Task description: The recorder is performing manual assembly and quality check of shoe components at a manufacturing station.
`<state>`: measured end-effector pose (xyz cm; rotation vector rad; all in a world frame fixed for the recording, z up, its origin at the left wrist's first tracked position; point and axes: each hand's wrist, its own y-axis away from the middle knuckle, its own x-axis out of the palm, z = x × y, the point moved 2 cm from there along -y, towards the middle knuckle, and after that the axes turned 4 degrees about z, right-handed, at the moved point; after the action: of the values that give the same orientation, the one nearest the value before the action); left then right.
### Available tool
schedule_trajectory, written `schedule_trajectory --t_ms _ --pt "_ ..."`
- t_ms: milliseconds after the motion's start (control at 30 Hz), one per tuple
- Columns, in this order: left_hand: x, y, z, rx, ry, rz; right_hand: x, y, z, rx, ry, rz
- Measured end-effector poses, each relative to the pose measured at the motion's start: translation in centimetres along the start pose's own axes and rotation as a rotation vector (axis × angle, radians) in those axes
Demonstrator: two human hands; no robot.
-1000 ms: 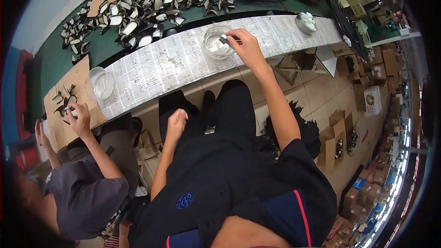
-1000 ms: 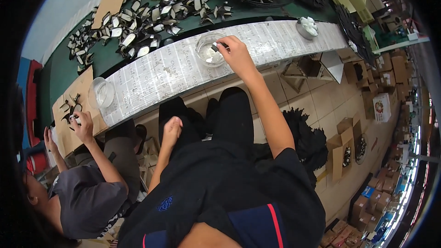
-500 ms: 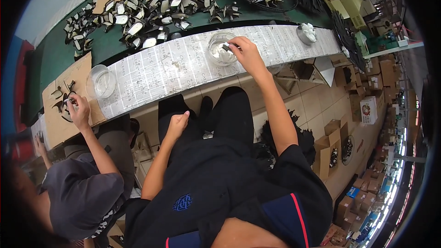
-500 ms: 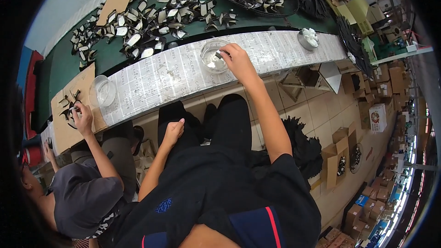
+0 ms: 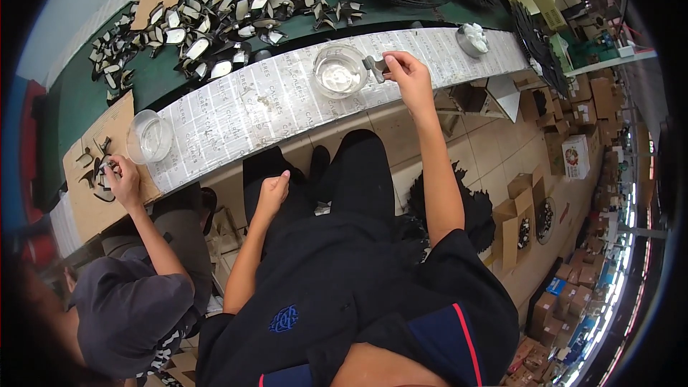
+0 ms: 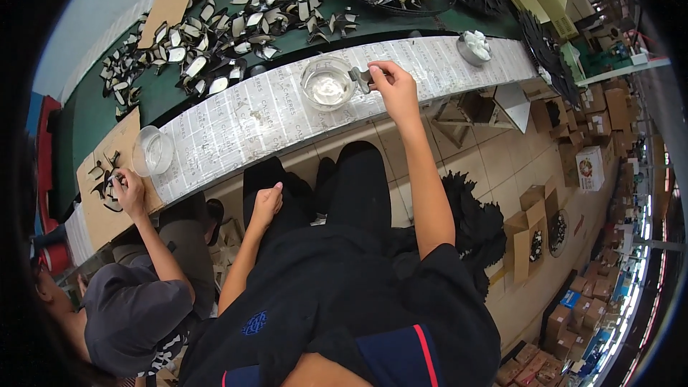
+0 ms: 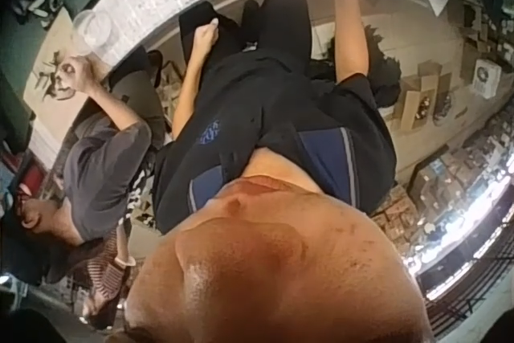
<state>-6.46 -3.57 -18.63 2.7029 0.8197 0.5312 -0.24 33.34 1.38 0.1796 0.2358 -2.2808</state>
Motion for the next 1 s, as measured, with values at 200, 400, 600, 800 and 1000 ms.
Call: schedule_trajectory --t_ms 200,400,600,800,1000 --pt "0.3 0.0 -0.6 -0.02 -0.015 0.002 -0.8 0.4 -1.4 0.013 0.164 -0.02" --pt "0.3 0.0 -0.6 -0.017 -0.024 -0.007 -0.9 1.1 -1.8 -0.017 0.042 -0.041" --pt "0.4 -0.2 -0.8 -0.026 -0.037 -0.009 -1.7 1.8 -1.7 -0.072 0.171 -0.189" --pt "0.5 -0.4 -0.6 -0.03 -0.063 -0.01 0.6 3.3 0.5 -0.354 0.369 -0.048" --pt "0.1 -0.3 -0.5 -0.051 -0.114 -0.022 0.0 5.1 -0.7 -0.413 0.407 -0.062"
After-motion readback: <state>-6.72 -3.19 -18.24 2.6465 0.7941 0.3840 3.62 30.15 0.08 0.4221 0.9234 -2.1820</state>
